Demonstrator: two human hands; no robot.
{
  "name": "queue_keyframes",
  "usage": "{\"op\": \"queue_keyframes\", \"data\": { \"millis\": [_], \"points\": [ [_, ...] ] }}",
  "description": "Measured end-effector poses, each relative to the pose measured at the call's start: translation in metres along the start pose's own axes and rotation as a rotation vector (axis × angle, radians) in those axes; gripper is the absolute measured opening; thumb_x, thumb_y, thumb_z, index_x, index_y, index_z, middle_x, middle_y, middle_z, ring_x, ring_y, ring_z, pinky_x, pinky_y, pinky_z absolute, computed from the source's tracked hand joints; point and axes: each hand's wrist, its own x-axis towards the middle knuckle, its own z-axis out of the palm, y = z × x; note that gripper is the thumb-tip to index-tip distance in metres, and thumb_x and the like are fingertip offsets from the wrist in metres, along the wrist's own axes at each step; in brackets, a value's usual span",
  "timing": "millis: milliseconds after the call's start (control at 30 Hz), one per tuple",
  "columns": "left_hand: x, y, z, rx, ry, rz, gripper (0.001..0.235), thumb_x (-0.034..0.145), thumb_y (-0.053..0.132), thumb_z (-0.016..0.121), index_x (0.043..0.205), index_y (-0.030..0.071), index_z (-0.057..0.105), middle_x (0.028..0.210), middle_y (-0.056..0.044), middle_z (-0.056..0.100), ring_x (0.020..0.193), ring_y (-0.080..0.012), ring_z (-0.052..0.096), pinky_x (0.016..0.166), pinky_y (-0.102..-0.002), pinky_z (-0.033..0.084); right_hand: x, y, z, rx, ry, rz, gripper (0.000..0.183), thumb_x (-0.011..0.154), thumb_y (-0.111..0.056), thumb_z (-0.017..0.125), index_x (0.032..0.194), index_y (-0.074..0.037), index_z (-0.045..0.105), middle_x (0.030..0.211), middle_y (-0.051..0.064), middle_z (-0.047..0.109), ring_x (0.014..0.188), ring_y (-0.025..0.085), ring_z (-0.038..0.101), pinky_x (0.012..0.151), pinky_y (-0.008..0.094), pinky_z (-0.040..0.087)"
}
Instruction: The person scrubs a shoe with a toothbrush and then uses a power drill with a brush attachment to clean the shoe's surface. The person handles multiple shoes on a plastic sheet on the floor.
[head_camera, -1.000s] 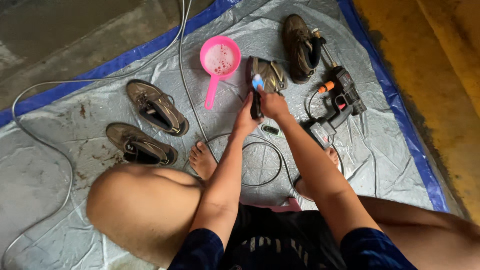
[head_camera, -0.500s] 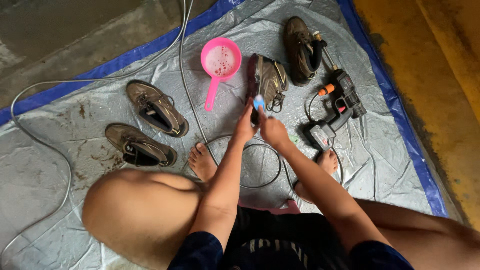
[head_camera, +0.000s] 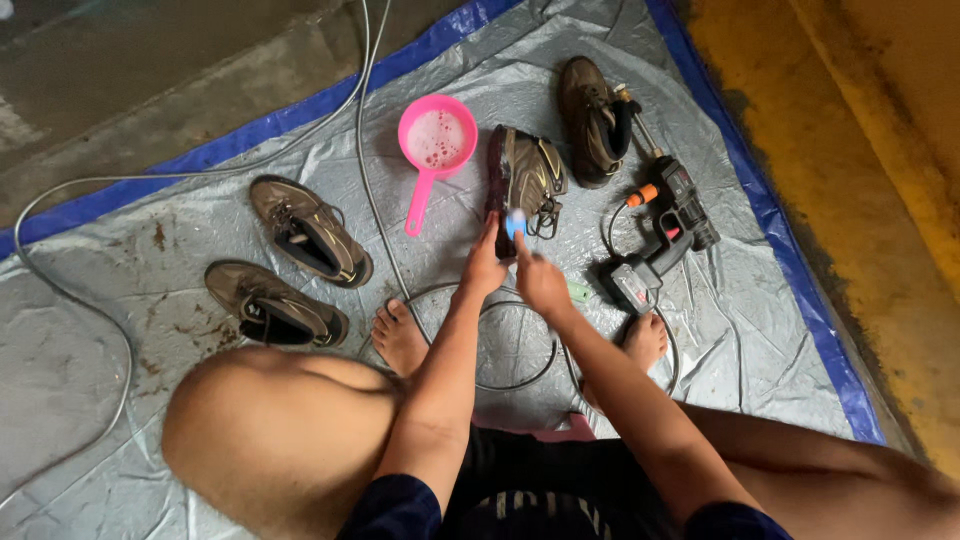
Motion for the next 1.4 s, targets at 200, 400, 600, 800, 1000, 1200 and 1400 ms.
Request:
{"op": "queue_keyframes", "data": {
  "millis": [200,400,600,800,1000,1200,1400],
  "points": [
    [0.016,-0.024,0.006,0.050,-0.061,-0.056,0.112,0.077,-0.001,0.086,0.174,0.012,0.031,0.180,-0.015,0.034,0.156,-0.0428,0.046,0.131,-0.051,0.044,0.043,-0.002,-0.012,0.023,0.025,-0.034,0.070,0.105,-0.022,0.043,0.174,-0.014,0.033,0.100,0.034,0.076,0.098,0.056,0.077,0.085,0.069,0.060],
    [0.003,0.006,-0.018,-0.002,-0.039,-0.021,0.104,0.079,-0.004,0.079,0.172,0.010,0.035,0.179,-0.014,0.037,0.153,-0.0438,0.049,0.127,-0.052,0.049,-0.047,-0.012,0.025,-0.088,-0.057,0.025,0.078,0.103,-0.017,0.040,0.179,-0.015,0.022,0.111,0.026,0.070,0.094,0.056,0.076,0.086,0.065,0.064],
    [0.006,-0.008,-0.009,0.023,-0.035,-0.022,0.108,0.076,0.010,0.089,0.171,0.015,0.038,0.178,-0.009,0.039,0.153,-0.0387,0.051,0.130,-0.050,0.046,-0.016,0.005,0.023,-0.052,-0.006,-0.019,0.074,0.105,-0.017,0.040,0.178,-0.016,0.023,0.113,0.025,0.068,0.092,0.058,0.075,0.078,0.068,0.063],
    [0.036,-0.033,0.010,-0.390,0.066,-0.296,0.052,0.103,0.026,0.062,0.154,0.017,0.066,0.166,-0.012,0.057,0.155,-0.0312,0.052,0.131,-0.042,0.041,-0.003,0.005,0.032,0.043,0.059,0.008,0.068,0.115,-0.022,0.037,0.179,-0.019,0.016,0.112,0.027,0.070,0.095,0.060,0.074,0.085,0.068,0.062],
    [0.063,-0.016,0.022,-0.015,-0.039,-0.507,0.080,0.098,0.065,0.068,0.169,0.036,0.045,0.164,-0.014,0.059,0.153,-0.0296,0.055,0.131,-0.043,0.042,-0.058,0.001,0.056,-0.043,0.018,-0.010,0.070,0.114,-0.022,0.041,0.179,-0.012,0.015,0.109,0.026,0.070,0.087,0.055,0.077,0.078,0.065,0.064],
    [0.071,-0.011,0.007,-0.068,0.002,-0.411,0.058,0.110,0.045,0.062,0.161,0.016,0.059,0.159,-0.017,0.063,0.149,-0.0309,0.058,0.125,-0.044,0.049,-0.012,0.000,0.033,0.054,0.122,0.013,0.068,0.116,-0.027,0.040,0.179,-0.018,0.016,0.116,0.025,0.071,0.093,0.057,0.075,0.081,0.064,0.064],
    [0.059,0.004,0.016,-0.312,0.102,-0.361,0.053,0.108,0.023,0.068,0.153,-0.003,0.061,0.150,-0.033,0.064,0.144,-0.0432,0.060,0.121,-0.049,0.053,-0.021,0.023,0.021,-0.052,0.131,-0.001,0.070,0.113,-0.023,0.042,0.180,-0.027,0.021,0.115,0.020,0.068,0.092,0.053,0.076,0.079,0.061,0.064]
  ]
}}
